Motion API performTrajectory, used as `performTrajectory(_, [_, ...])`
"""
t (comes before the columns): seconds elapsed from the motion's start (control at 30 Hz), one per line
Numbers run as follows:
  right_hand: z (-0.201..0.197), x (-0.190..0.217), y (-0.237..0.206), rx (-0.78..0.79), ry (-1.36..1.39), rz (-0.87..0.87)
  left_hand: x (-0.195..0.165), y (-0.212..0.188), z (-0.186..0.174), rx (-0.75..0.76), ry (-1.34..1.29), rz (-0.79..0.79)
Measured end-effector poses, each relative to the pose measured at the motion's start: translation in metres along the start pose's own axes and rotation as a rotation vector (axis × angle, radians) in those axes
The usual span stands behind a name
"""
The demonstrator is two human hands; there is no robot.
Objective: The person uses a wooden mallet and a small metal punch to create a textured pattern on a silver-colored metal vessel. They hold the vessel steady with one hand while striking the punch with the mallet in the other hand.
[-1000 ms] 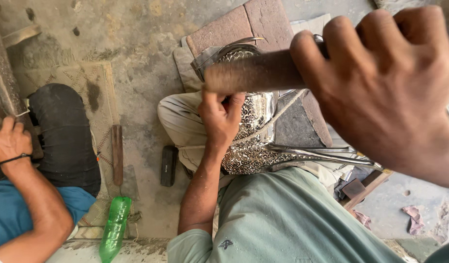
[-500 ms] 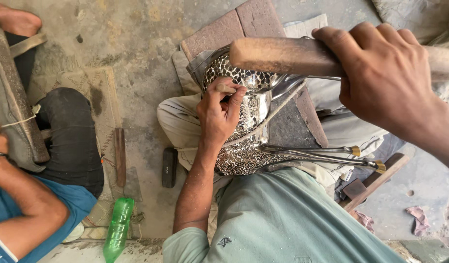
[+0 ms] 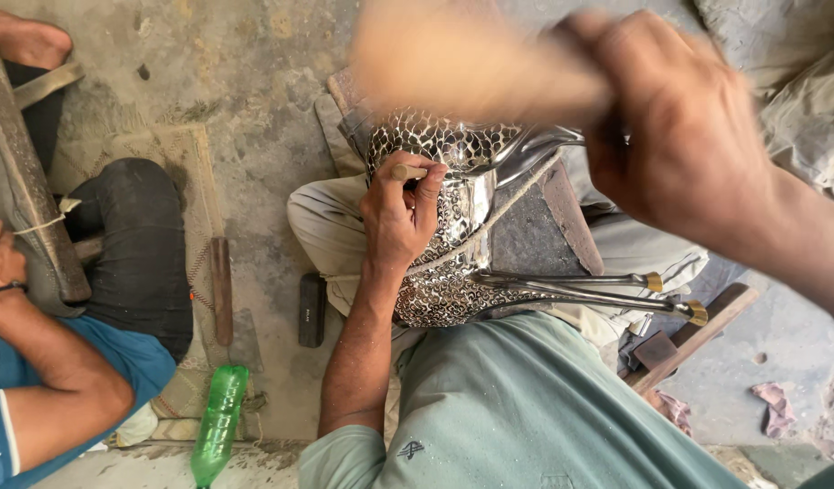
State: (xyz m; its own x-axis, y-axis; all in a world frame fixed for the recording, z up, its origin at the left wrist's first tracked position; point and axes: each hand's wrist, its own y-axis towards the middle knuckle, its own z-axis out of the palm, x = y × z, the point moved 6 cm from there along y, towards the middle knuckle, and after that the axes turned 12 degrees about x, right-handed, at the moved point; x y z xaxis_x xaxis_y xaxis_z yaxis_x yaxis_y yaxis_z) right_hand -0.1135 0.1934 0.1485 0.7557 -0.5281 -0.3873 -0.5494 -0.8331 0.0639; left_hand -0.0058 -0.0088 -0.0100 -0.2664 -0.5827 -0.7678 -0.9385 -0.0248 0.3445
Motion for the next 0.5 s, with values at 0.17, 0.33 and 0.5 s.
performTrajectory(0.17, [-0.036,0.006,0.01,-0.121,-0.024,-0.057,0.006,-0.006,-0.001,-0.023,0.117,0.0])
performTrajectory(0.33, [-0.046,0.01,0.02,-0.155,-0.001,-0.056,0.012,-0.006,0.001,0.008,-0.002,0.001])
performTrajectory(0.5, [-0.045,0.009,0.023,-0.144,0.089,-0.053,0.01,-0.004,-0.003,0.011,-0.027,-0.013])
